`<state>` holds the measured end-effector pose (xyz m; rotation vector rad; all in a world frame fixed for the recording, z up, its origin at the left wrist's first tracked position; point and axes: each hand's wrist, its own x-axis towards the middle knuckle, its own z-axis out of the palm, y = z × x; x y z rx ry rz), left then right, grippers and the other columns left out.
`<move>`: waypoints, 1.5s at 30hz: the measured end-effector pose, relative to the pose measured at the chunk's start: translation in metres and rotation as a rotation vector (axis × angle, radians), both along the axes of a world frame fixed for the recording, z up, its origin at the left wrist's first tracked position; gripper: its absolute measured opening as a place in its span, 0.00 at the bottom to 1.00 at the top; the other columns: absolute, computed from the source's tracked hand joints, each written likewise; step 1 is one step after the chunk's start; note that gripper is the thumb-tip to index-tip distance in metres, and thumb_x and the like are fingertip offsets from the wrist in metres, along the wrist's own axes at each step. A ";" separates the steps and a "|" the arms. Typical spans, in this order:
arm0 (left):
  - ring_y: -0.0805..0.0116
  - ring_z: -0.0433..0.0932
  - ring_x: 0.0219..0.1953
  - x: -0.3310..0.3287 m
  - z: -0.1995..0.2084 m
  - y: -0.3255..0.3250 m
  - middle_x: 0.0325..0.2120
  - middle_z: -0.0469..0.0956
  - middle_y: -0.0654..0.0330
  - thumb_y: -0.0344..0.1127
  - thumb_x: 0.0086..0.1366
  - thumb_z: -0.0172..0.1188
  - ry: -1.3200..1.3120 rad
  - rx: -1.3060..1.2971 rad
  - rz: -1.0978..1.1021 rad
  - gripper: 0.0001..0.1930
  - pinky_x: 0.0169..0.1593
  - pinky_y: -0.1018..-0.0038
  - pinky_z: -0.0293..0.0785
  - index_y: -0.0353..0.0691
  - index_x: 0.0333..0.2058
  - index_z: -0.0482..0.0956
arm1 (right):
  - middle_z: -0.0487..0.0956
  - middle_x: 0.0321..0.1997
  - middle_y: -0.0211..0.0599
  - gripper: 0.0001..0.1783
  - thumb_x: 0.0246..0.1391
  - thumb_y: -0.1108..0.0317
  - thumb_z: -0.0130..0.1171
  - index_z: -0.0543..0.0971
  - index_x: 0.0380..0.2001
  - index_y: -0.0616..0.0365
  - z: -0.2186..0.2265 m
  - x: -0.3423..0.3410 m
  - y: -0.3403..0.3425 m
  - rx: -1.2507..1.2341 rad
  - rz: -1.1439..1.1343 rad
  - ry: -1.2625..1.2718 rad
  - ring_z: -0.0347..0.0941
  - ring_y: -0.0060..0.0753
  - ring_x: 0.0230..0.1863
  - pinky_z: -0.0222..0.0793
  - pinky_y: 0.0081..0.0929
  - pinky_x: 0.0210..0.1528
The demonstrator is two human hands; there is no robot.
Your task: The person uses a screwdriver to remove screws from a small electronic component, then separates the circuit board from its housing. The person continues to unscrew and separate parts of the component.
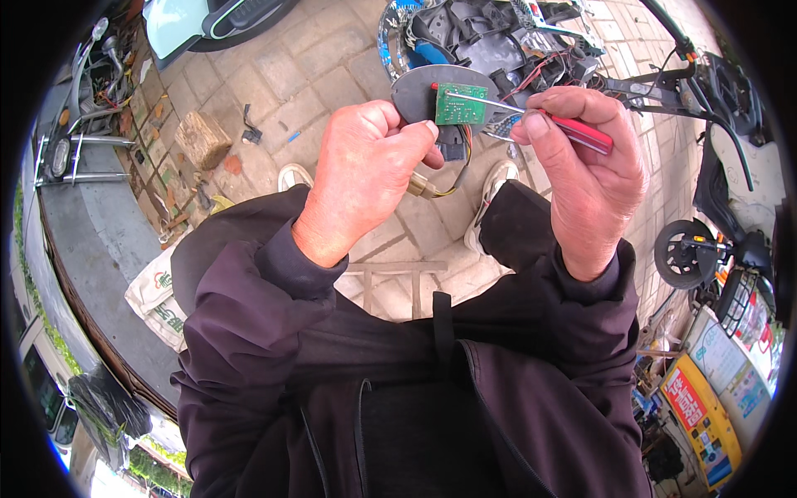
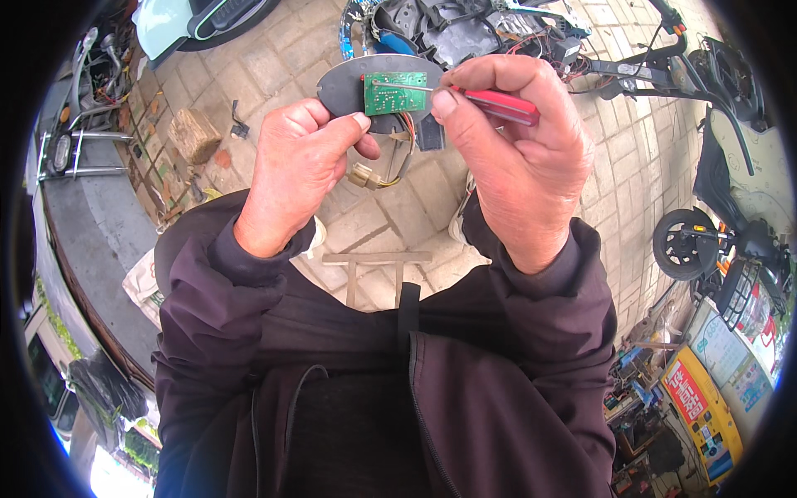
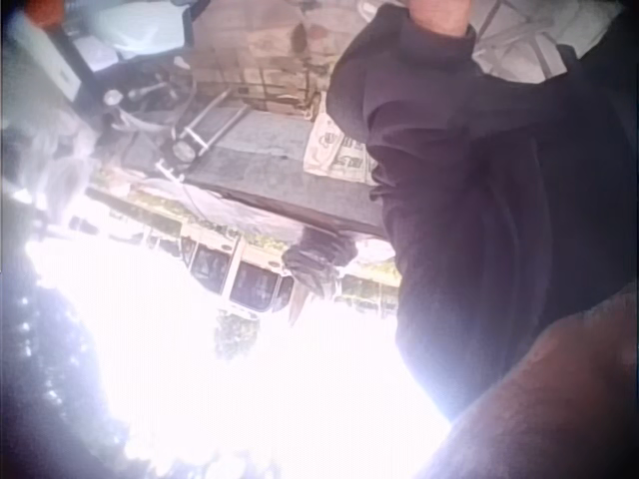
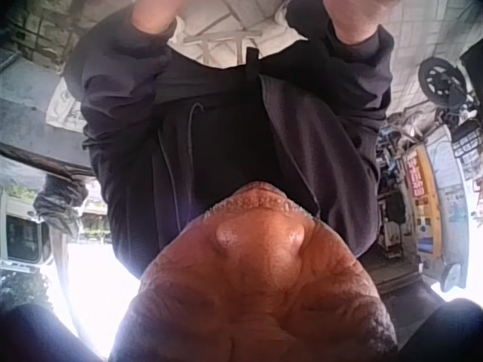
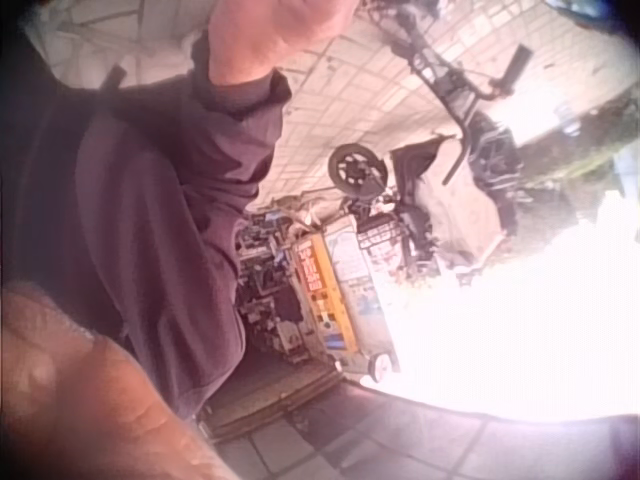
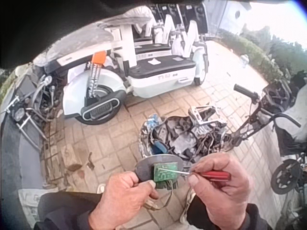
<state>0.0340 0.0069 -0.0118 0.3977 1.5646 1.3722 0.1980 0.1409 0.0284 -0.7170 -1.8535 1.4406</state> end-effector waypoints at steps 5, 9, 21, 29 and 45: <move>0.83 0.71 0.23 0.000 -0.001 0.000 0.23 0.84 0.63 0.33 0.68 0.64 -0.028 0.007 0.009 0.12 0.26 0.78 0.65 0.29 0.28 0.85 | 0.85 0.42 0.31 0.12 0.62 0.80 0.70 0.81 0.47 0.63 0.000 0.000 0.001 -0.021 0.010 0.035 0.79 0.17 0.42 0.75 0.17 0.46; 0.84 0.70 0.22 -0.001 -0.001 -0.001 0.22 0.83 0.64 0.33 0.68 0.65 -0.019 0.003 0.000 0.12 0.26 0.78 0.63 0.29 0.28 0.85 | 0.85 0.42 0.33 0.12 0.63 0.80 0.69 0.81 0.48 0.64 -0.001 -0.001 0.003 -0.018 0.012 0.037 0.80 0.19 0.42 0.76 0.19 0.47; 0.82 0.70 0.21 0.000 0.005 0.001 0.20 0.81 0.64 0.34 0.67 0.64 0.091 -0.032 -0.037 0.13 0.25 0.74 0.65 0.28 0.27 0.84 | 0.84 0.41 0.32 0.09 0.63 0.77 0.70 0.81 0.45 0.63 0.001 -0.005 0.000 0.037 0.006 -0.024 0.80 0.19 0.39 0.75 0.19 0.45; 0.76 0.68 0.21 0.005 -0.007 -0.009 0.15 0.69 0.56 0.34 0.66 0.65 0.107 0.065 0.042 0.15 0.24 0.64 0.67 0.30 0.24 0.75 | 0.80 0.32 0.41 0.06 0.69 0.69 0.62 0.81 0.41 0.61 0.016 0.004 0.001 0.318 -0.059 -0.407 0.75 0.39 0.30 0.71 0.33 0.37; 0.67 0.80 0.23 0.002 -0.015 -0.006 0.21 0.82 0.48 0.34 0.65 0.62 0.385 0.164 -0.039 0.13 0.30 0.64 0.75 0.27 0.30 0.83 | 0.79 0.43 0.33 0.15 0.58 0.84 0.66 0.76 0.45 0.61 -0.001 0.001 0.006 0.136 -0.011 -0.135 0.78 0.24 0.43 0.76 0.24 0.47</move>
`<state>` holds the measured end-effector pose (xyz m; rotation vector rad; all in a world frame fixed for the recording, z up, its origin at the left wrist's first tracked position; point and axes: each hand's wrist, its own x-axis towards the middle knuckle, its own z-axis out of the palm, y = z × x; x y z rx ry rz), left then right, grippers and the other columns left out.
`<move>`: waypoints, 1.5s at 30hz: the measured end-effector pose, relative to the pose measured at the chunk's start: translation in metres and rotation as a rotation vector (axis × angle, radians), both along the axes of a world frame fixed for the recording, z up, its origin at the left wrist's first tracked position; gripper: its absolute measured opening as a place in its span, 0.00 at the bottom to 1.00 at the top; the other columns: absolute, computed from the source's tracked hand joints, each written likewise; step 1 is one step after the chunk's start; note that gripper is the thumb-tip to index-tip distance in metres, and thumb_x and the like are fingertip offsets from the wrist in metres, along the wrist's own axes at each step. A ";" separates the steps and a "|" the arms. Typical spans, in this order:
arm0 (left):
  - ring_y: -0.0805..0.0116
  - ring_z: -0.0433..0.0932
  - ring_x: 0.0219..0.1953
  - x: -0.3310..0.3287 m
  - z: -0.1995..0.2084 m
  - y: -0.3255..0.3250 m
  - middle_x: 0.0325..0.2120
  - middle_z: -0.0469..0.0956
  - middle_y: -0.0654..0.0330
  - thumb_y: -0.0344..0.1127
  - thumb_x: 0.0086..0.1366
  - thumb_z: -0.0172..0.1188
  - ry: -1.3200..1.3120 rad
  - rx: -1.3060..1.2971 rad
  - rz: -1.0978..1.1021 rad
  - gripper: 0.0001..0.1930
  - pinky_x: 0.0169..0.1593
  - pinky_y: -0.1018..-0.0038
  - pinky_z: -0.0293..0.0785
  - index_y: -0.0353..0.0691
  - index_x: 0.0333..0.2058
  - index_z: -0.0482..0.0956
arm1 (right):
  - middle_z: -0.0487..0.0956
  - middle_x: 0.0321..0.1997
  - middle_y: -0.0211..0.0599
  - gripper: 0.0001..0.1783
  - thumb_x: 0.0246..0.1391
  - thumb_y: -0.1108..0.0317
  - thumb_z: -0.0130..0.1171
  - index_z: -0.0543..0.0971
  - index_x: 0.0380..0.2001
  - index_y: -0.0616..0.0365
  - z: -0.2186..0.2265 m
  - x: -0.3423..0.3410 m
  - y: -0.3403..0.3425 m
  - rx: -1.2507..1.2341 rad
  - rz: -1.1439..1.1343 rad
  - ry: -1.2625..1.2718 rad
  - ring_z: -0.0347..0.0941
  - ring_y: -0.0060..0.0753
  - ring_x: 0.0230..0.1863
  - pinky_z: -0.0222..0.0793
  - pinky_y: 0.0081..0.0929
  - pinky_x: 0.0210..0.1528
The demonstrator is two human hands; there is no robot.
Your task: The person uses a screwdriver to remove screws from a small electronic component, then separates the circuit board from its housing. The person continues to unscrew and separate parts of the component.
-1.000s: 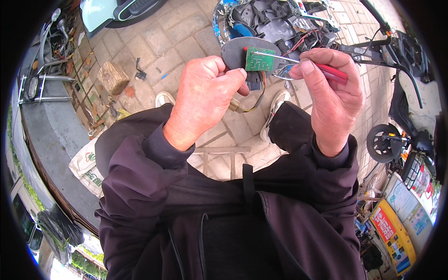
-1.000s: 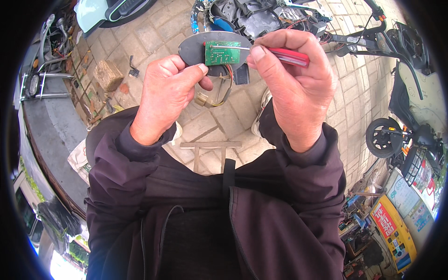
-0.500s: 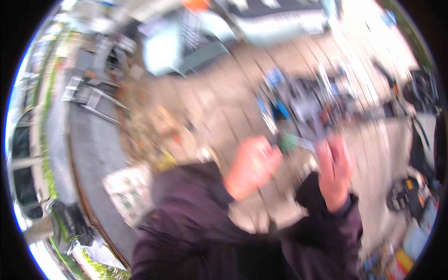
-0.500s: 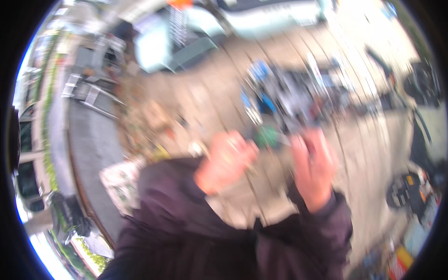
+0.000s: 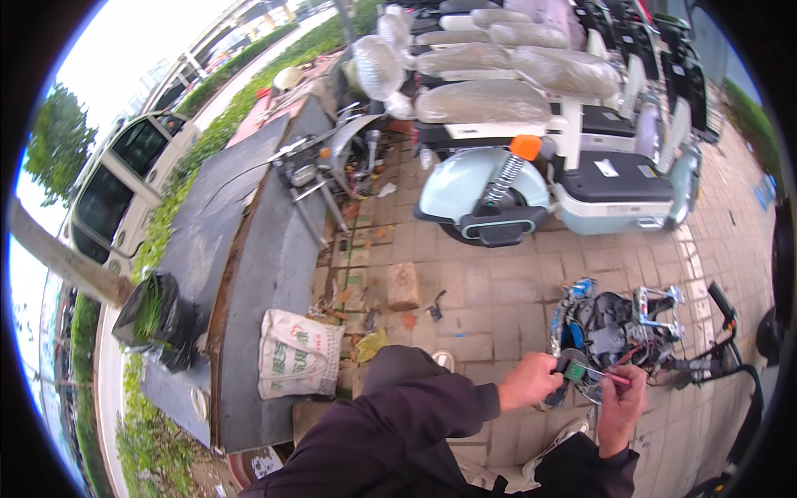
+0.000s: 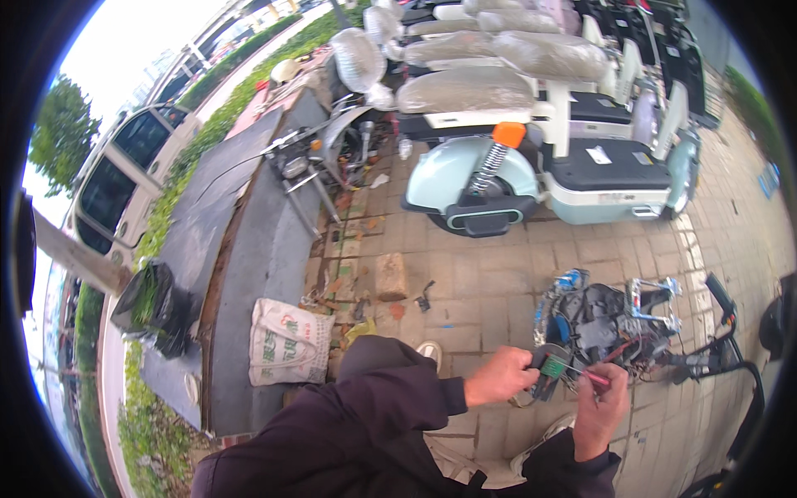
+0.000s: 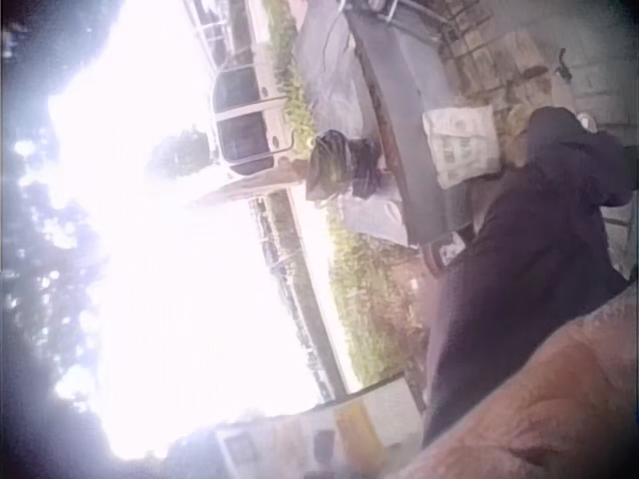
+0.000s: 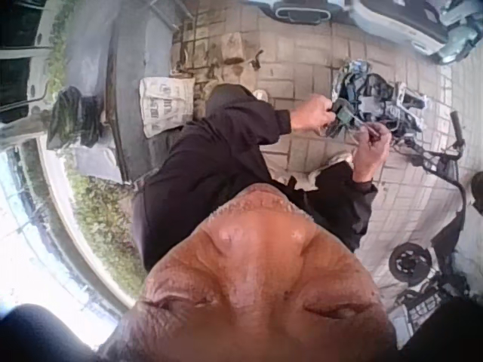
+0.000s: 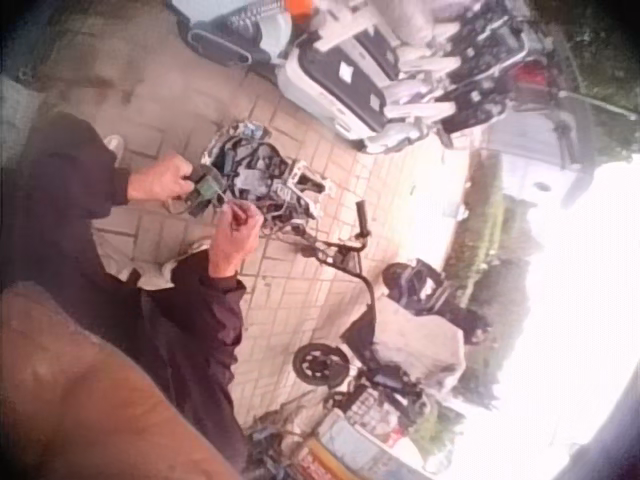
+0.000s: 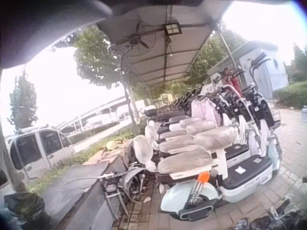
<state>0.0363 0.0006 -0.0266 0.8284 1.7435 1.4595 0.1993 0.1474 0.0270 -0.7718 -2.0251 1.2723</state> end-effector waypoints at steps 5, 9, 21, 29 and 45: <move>0.70 0.79 0.23 0.001 0.001 0.002 0.19 0.80 0.51 0.31 0.64 0.60 -0.068 0.006 -0.018 0.11 0.29 0.65 0.74 0.27 0.29 0.81 | 0.78 0.39 0.37 0.06 0.64 0.77 0.63 0.77 0.42 0.62 0.004 -0.003 -0.004 0.121 0.000 -0.072 0.76 0.30 0.37 0.73 0.29 0.42; 0.70 0.79 0.22 0.001 -0.003 0.002 0.18 0.80 0.51 0.30 0.64 0.60 -0.041 0.011 -0.019 0.10 0.29 0.65 0.74 0.26 0.28 0.80 | 0.78 0.38 0.39 0.05 0.69 0.72 0.60 0.77 0.42 0.64 0.005 0.002 0.000 0.258 0.003 -0.175 0.76 0.36 0.36 0.72 0.32 0.42; 0.65 0.81 0.21 0.002 -0.010 0.004 0.18 0.81 0.50 0.30 0.61 0.60 -0.045 0.016 0.024 0.10 0.29 0.64 0.75 0.27 0.25 0.80 | 0.78 0.43 0.34 0.08 0.68 0.76 0.61 0.77 0.48 0.63 0.000 -0.001 0.001 0.158 0.056 -0.077 0.74 0.25 0.42 0.73 0.26 0.47; 0.66 0.81 0.21 0.003 -0.010 0.005 0.18 0.81 0.50 0.30 0.61 0.60 -0.069 0.002 0.016 0.10 0.29 0.64 0.75 0.27 0.25 0.79 | 0.77 0.44 0.39 0.08 0.70 0.73 0.59 0.76 0.47 0.65 0.005 0.003 0.002 0.290 0.049 -0.188 0.76 0.34 0.43 0.73 0.29 0.48; 0.67 0.81 0.22 0.005 -0.020 0.008 0.19 0.82 0.51 0.29 0.62 0.60 -0.090 0.012 0.009 0.10 0.29 0.64 0.76 0.27 0.26 0.81 | 0.78 0.44 0.42 0.07 0.71 0.73 0.56 0.76 0.48 0.65 0.004 0.004 0.003 0.323 0.051 -0.202 0.76 0.34 0.44 0.73 0.32 0.46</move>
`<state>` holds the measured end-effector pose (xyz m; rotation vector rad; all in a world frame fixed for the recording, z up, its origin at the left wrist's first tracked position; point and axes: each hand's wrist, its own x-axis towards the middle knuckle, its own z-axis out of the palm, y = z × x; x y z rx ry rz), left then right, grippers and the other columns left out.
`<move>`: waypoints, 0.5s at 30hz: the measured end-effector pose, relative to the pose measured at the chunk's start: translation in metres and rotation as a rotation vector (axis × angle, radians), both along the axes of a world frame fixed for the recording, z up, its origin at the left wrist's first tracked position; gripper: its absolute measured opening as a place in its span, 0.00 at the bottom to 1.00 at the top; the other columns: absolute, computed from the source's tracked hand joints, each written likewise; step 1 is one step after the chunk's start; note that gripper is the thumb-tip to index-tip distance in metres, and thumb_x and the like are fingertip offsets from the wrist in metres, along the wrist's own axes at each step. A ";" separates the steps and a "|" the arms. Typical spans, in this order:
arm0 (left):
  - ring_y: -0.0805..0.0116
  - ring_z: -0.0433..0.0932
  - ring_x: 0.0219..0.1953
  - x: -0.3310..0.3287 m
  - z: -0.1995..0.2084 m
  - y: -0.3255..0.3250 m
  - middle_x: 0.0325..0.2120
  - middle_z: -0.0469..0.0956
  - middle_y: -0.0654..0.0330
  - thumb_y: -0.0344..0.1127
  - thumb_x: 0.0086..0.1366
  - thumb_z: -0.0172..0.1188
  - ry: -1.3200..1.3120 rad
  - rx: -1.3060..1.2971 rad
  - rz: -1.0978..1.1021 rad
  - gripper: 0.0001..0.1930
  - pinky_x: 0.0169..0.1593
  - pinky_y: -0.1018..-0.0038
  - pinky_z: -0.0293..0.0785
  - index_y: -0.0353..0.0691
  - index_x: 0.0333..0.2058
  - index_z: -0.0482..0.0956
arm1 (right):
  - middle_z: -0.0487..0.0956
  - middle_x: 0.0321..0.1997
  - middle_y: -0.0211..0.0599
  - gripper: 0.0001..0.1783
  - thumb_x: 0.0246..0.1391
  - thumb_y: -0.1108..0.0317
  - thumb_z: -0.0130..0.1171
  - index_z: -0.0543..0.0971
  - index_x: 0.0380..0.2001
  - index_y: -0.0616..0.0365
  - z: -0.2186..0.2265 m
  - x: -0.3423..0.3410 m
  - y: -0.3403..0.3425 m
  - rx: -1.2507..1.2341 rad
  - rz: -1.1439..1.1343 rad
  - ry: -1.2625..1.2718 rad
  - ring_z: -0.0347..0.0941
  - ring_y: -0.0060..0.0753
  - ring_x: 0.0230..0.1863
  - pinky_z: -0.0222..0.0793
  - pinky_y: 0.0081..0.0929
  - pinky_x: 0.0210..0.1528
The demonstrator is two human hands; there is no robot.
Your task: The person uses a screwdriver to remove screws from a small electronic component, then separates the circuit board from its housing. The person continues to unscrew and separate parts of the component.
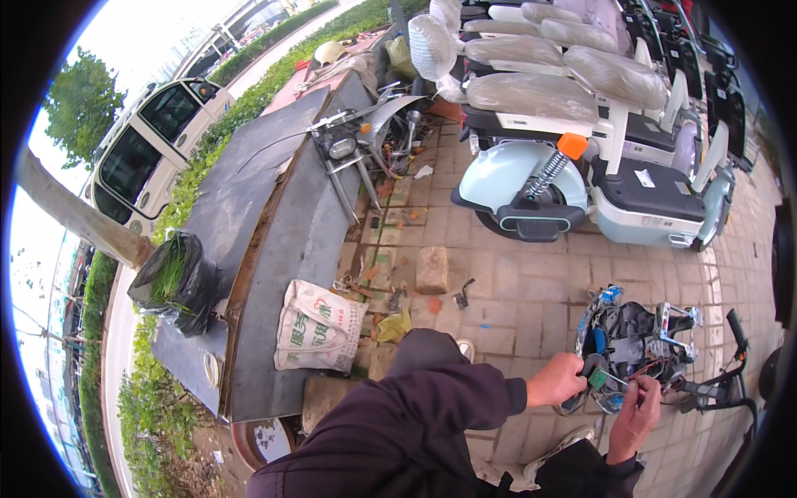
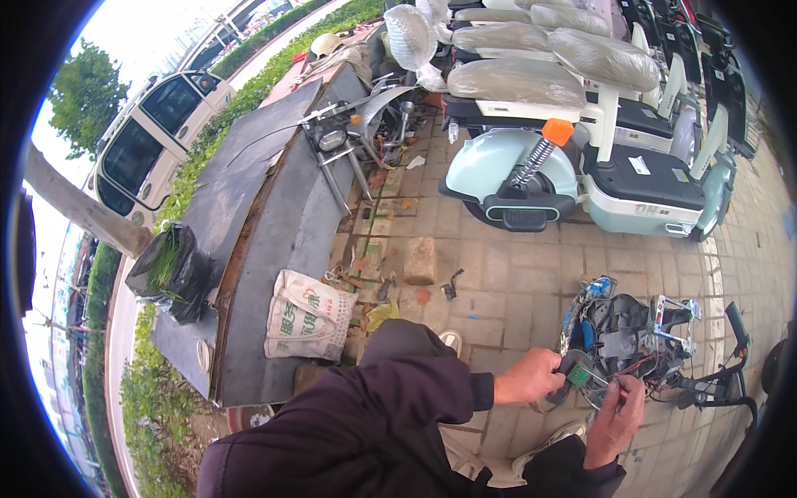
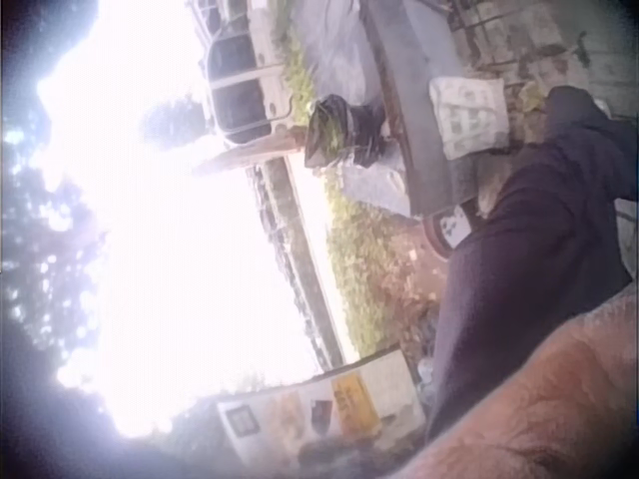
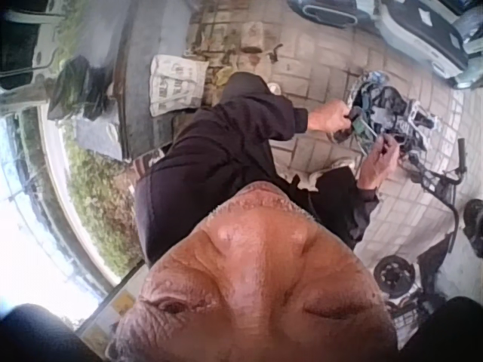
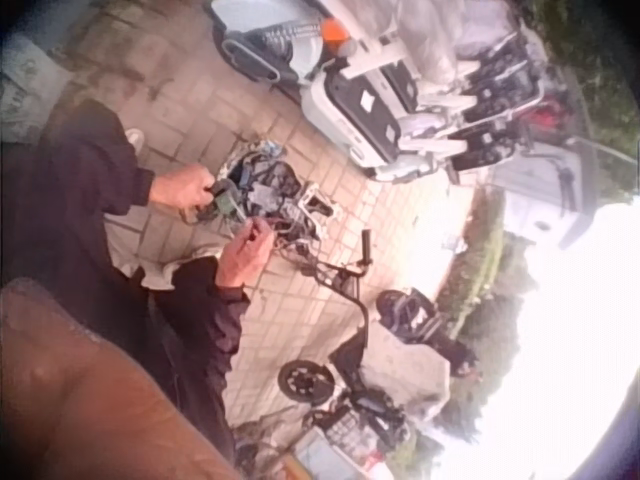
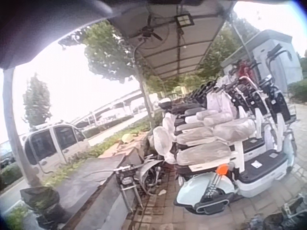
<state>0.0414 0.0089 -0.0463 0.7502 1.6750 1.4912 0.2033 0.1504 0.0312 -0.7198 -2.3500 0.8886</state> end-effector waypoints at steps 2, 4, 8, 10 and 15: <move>0.67 0.81 0.22 0.000 0.003 0.000 0.19 0.82 0.51 0.29 0.62 0.60 -0.018 -0.018 -0.006 0.10 0.29 0.65 0.76 0.27 0.27 0.81 | 0.79 0.46 0.41 0.10 0.68 0.78 0.58 0.77 0.51 0.65 -0.001 -0.003 -0.004 -0.054 -0.043 0.070 0.78 0.35 0.47 0.75 0.32 0.50; 0.67 0.82 0.22 -0.002 0.008 -0.001 0.19 0.82 0.51 0.30 0.62 0.60 -0.008 0.010 -0.003 0.10 0.30 0.65 0.76 0.27 0.28 0.82 | 0.79 0.46 0.40 0.13 0.66 0.81 0.59 0.77 0.52 0.65 -0.003 -0.009 -0.008 -0.142 -0.074 0.186 0.78 0.35 0.49 0.76 0.31 0.53; 0.55 0.83 0.23 -0.009 0.015 -0.005 0.22 0.83 0.45 0.36 0.62 0.62 0.267 -0.042 -0.044 0.13 0.31 0.60 0.78 0.30 0.26 0.82 | 0.80 0.49 0.39 0.17 0.63 0.85 0.60 0.78 0.54 0.65 0.003 -0.014 -0.009 -0.086 0.012 0.234 0.80 0.32 0.49 0.77 0.30 0.55; 0.55 0.82 0.23 -0.012 0.011 -0.009 0.19 0.81 0.50 0.37 0.63 0.62 0.365 0.076 -0.135 0.12 0.30 0.60 0.76 0.34 0.26 0.84 | 0.82 0.48 0.40 0.18 0.62 0.78 0.67 0.79 0.54 0.64 0.005 -0.014 -0.007 -0.032 0.033 0.208 0.81 0.33 0.45 0.78 0.31 0.49; 0.75 0.76 0.21 -0.005 0.012 -0.005 0.17 0.81 0.58 0.34 0.65 0.61 -0.098 -0.099 -0.038 0.12 0.27 0.69 0.72 0.30 0.27 0.84 | 0.83 0.40 0.42 0.13 0.61 0.76 0.68 0.80 0.47 0.61 0.002 -0.004 -0.002 0.120 -0.050 0.054 0.82 0.43 0.36 0.79 0.32 0.42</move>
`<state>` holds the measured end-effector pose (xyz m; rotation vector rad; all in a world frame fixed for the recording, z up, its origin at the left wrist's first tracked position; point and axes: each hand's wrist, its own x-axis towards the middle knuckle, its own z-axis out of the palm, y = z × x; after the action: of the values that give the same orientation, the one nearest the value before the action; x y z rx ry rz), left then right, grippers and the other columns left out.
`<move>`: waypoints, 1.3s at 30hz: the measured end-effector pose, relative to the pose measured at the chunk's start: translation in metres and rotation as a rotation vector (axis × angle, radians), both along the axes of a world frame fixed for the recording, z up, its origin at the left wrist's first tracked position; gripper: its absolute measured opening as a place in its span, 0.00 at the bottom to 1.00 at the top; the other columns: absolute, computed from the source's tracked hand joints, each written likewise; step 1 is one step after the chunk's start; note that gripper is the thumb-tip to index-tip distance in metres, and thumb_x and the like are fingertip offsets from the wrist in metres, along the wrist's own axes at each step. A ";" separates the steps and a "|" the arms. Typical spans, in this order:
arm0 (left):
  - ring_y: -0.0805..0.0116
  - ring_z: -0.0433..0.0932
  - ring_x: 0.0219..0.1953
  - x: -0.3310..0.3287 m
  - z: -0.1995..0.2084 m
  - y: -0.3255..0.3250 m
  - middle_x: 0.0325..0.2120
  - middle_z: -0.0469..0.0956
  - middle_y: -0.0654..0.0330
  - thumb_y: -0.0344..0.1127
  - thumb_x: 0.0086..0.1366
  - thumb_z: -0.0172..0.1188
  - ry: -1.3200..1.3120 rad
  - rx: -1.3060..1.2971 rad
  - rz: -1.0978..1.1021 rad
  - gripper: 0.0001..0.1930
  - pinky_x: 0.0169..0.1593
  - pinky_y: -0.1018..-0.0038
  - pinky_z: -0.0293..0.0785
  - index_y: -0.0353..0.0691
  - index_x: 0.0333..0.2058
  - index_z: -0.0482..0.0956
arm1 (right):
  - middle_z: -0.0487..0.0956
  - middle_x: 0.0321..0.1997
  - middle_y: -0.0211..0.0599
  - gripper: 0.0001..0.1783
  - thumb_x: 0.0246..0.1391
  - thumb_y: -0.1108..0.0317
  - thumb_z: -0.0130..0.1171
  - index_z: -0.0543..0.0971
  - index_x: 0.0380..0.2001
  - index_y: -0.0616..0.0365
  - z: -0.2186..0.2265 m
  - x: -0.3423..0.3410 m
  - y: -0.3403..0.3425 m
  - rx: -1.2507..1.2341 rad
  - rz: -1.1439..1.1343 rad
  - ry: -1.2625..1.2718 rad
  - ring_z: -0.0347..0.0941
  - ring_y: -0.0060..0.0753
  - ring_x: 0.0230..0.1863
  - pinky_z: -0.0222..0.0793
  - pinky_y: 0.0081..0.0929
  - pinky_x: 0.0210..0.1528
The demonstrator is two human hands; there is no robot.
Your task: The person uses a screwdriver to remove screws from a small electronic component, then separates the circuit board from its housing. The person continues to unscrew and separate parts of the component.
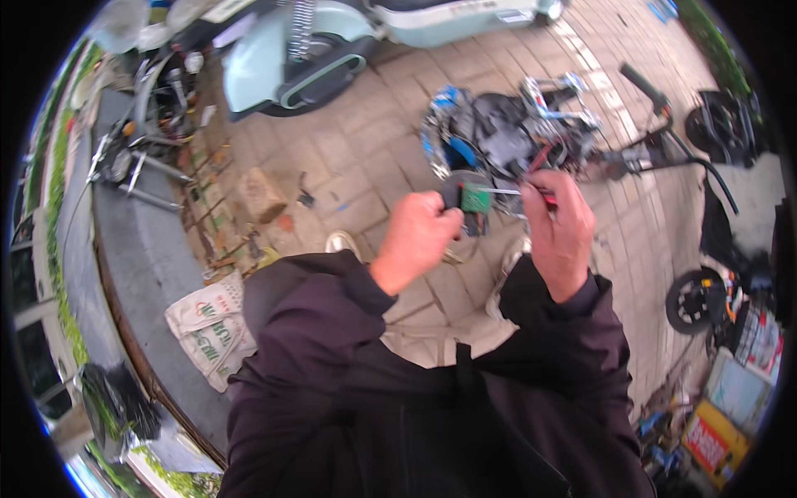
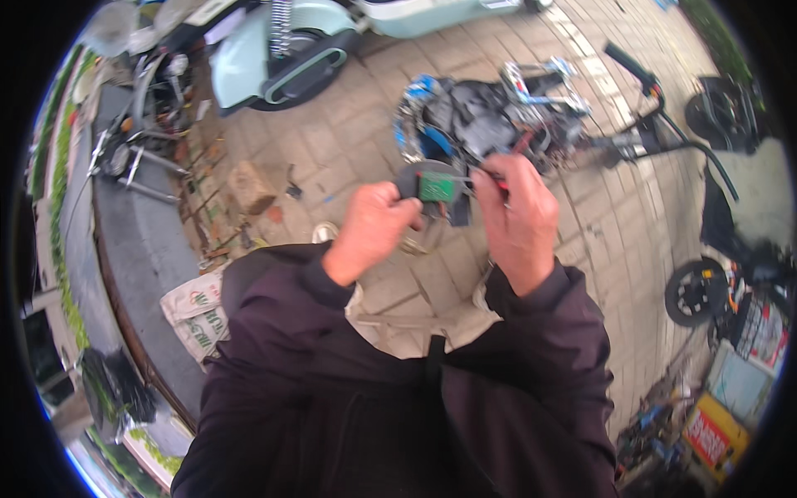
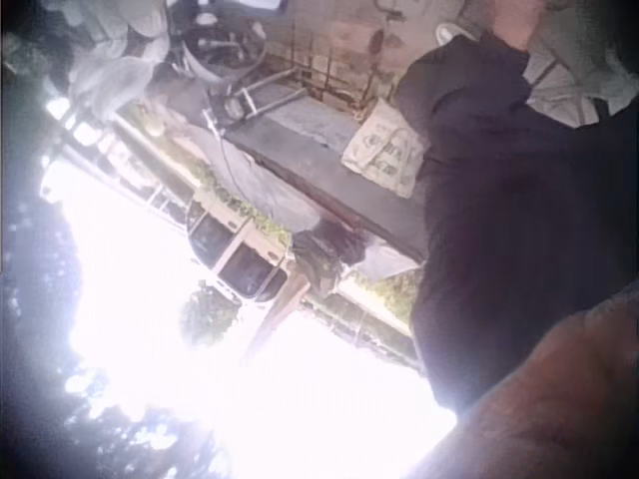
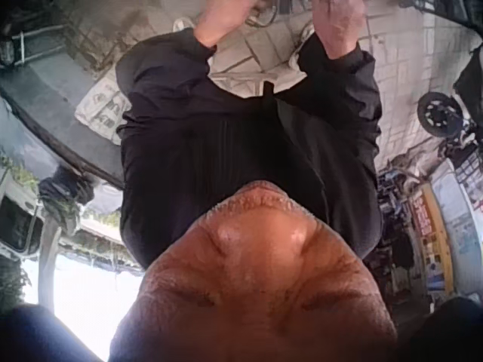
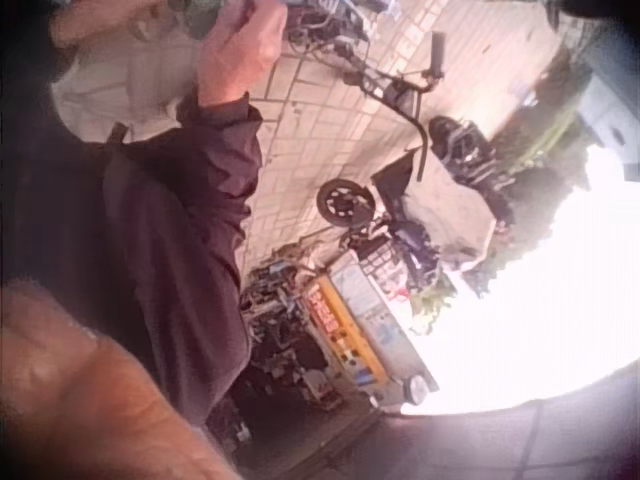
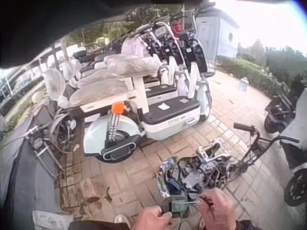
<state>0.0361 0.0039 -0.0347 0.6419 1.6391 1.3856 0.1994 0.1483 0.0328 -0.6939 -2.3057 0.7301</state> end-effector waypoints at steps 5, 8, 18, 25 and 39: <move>0.78 0.74 0.22 -0.005 0.018 0.002 0.21 0.84 0.61 0.33 0.67 0.62 0.010 -0.151 -0.001 0.12 0.27 0.72 0.70 0.29 0.28 0.84 | 0.84 0.44 0.41 0.20 0.56 0.82 0.68 0.78 0.52 0.62 0.000 -0.007 -0.001 -0.113 0.063 0.114 0.86 0.39 0.44 0.80 0.31 0.47; 0.78 0.74 0.22 -0.005 0.018 0.004 0.21 0.84 0.61 0.33 0.67 0.62 -0.027 -0.141 0.006 0.12 0.26 0.72 0.69 0.29 0.27 0.83 | 0.85 0.45 0.41 0.22 0.55 0.82 0.69 0.77 0.53 0.61 0.002 -0.010 -0.001 -0.165 0.083 0.121 0.87 0.37 0.44 0.80 0.30 0.48; 0.78 0.73 0.22 -0.004 0.013 0.001 0.21 0.83 0.60 0.32 0.66 0.62 0.001 -0.098 -0.002 0.12 0.26 0.72 0.69 0.28 0.27 0.83 | 0.85 0.42 0.41 0.18 0.63 0.74 0.70 0.77 0.52 0.62 -0.003 -0.005 0.001 -0.143 0.033 0.035 0.84 0.32 0.41 0.79 0.29 0.45; 0.85 0.68 0.22 -0.005 0.011 0.002 0.24 0.83 0.67 0.30 0.67 0.62 -0.063 -0.121 -0.022 0.08 0.26 0.78 0.62 0.33 0.31 0.86 | 0.85 0.44 0.39 0.18 0.63 0.74 0.69 0.76 0.54 0.62 -0.001 -0.005 -0.002 -0.299 0.026 0.085 0.84 0.32 0.42 0.79 0.29 0.47; 0.84 0.70 0.23 -0.004 0.006 0.002 0.24 0.84 0.65 0.30 0.68 0.62 -0.021 -0.130 -0.021 0.09 0.27 0.78 0.63 0.32 0.31 0.85 | 0.85 0.44 0.41 0.18 0.62 0.75 0.70 0.77 0.52 0.61 -0.005 -0.010 -0.001 -0.257 0.065 0.129 0.86 0.37 0.42 0.80 0.31 0.46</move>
<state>0.0318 0.0063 -0.0285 0.5653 1.6854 1.2551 0.1896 0.1468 0.0277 -0.6655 -2.1467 1.0834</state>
